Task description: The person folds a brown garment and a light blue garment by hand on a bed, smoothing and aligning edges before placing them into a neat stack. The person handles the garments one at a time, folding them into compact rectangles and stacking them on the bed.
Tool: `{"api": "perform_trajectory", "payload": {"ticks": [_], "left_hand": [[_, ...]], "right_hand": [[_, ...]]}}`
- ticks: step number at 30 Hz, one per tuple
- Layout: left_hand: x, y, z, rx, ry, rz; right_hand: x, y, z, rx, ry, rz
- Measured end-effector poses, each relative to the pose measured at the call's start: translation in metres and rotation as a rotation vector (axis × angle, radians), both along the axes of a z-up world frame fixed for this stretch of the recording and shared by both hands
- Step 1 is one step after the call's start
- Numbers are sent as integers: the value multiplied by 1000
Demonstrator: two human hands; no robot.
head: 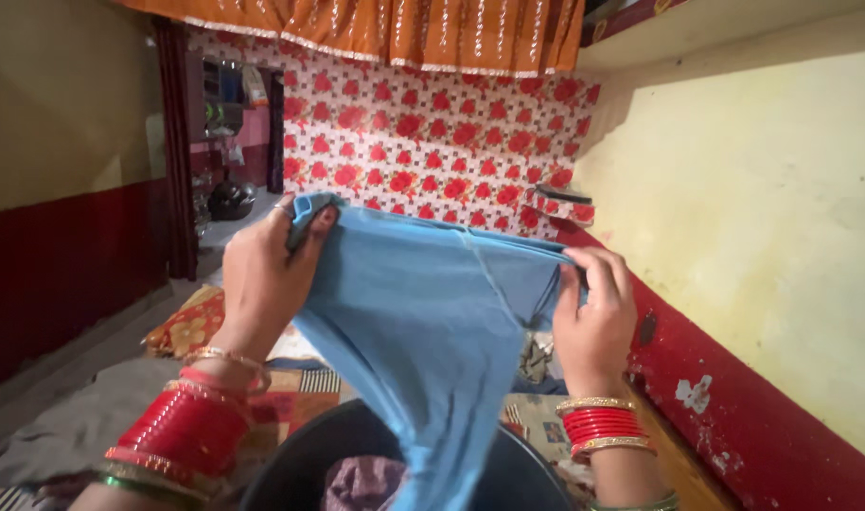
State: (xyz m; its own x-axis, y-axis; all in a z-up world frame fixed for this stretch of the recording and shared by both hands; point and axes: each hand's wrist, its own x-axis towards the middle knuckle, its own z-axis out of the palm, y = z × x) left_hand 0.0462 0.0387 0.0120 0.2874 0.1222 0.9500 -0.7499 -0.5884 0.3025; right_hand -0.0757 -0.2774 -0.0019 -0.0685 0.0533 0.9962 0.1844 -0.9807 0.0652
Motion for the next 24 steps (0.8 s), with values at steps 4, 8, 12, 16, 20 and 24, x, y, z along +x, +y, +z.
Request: {"api": "perform_trajectory", "payload": {"ticks": [4, 8, 12, 16, 20, 24], "left_hand": [[0, -2, 3, 173, 261, -9], [5, -1, -8, 455, 576, -99], [13, -6, -27, 333, 657, -237], [23, -7, -40, 229, 457, -183], [27, -11, -45, 206, 287, -222], [28, -12, -47, 201, 498, -121]], "right_hand": [[6, -3, 25, 241, 744, -12], [9, -16, 15, 347, 913, -146], [11, -27, -8, 236, 514, -116], [18, -32, -13, 328, 845, -148], [16, -34, -14, 471, 826, -61], [19, -34, -16, 716, 1199, 221]]}}
